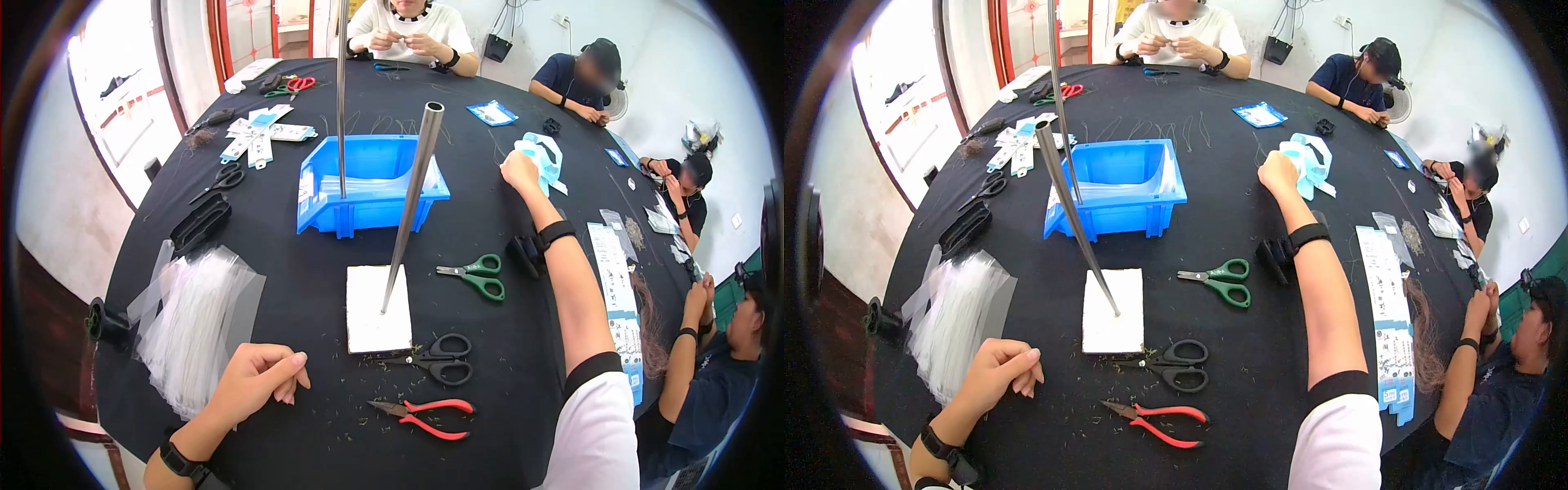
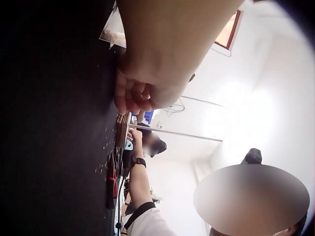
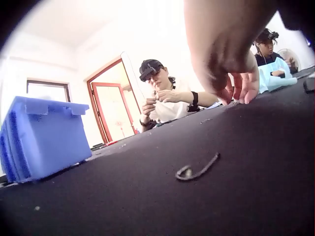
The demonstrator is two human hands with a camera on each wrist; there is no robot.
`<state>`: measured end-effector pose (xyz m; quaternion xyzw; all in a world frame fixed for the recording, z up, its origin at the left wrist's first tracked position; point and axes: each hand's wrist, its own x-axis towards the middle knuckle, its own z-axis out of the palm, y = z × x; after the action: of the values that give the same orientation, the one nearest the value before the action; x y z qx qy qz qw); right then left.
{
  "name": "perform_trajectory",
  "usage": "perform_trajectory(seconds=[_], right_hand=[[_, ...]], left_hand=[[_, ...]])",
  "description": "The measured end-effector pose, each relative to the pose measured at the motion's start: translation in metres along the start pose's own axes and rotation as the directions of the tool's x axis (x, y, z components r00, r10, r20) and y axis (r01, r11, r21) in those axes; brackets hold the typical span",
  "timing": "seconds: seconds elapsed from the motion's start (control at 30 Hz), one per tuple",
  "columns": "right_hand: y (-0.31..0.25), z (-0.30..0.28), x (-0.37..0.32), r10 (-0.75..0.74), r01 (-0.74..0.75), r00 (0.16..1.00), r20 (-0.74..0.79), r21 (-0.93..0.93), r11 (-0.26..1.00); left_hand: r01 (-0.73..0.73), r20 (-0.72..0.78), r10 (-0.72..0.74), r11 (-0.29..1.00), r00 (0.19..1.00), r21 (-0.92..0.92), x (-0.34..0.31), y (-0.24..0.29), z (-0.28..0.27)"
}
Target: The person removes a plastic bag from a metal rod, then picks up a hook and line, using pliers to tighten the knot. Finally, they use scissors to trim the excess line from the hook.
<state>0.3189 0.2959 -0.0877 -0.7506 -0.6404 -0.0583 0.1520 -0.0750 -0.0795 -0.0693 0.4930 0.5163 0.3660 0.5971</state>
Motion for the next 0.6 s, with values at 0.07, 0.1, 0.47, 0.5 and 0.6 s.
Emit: perform_trajectory(seconds=[0.07,0.1,0.47,0.5,0.6], right_hand=[[-0.004,-0.006,-0.003,-0.02,0.019,1.0,0.015,0.071,0.997],[-0.006,-0.01,-0.006,-0.028,0.025,0.999,0.022,0.108,0.994],[-0.049,-0.185,-0.216,-0.643,0.064,0.719,0.263,0.897,0.438],[-0.049,-0.187,-0.233,-0.696,0.018,0.661,0.279,0.922,0.386],[-0.057,-0.193,-0.28,-0.767,-0.127,0.538,0.349,0.933,0.336]], left_hand=[[-0.012,0.003,0.012,1.0,1.0,0.002,0.0,-0.002,0.0],[-0.018,0.005,0.018,1.0,1.0,0.001,0.0,-0.002,0.0],[-0.276,0.054,0.271,0.951,0.961,0.141,-0.024,0.014,0.035],[-0.33,0.055,0.326,0.929,0.944,0.165,-0.025,0.013,0.04],[-0.521,0.076,0.524,0.803,0.849,0.288,-0.029,0.016,0.056]])
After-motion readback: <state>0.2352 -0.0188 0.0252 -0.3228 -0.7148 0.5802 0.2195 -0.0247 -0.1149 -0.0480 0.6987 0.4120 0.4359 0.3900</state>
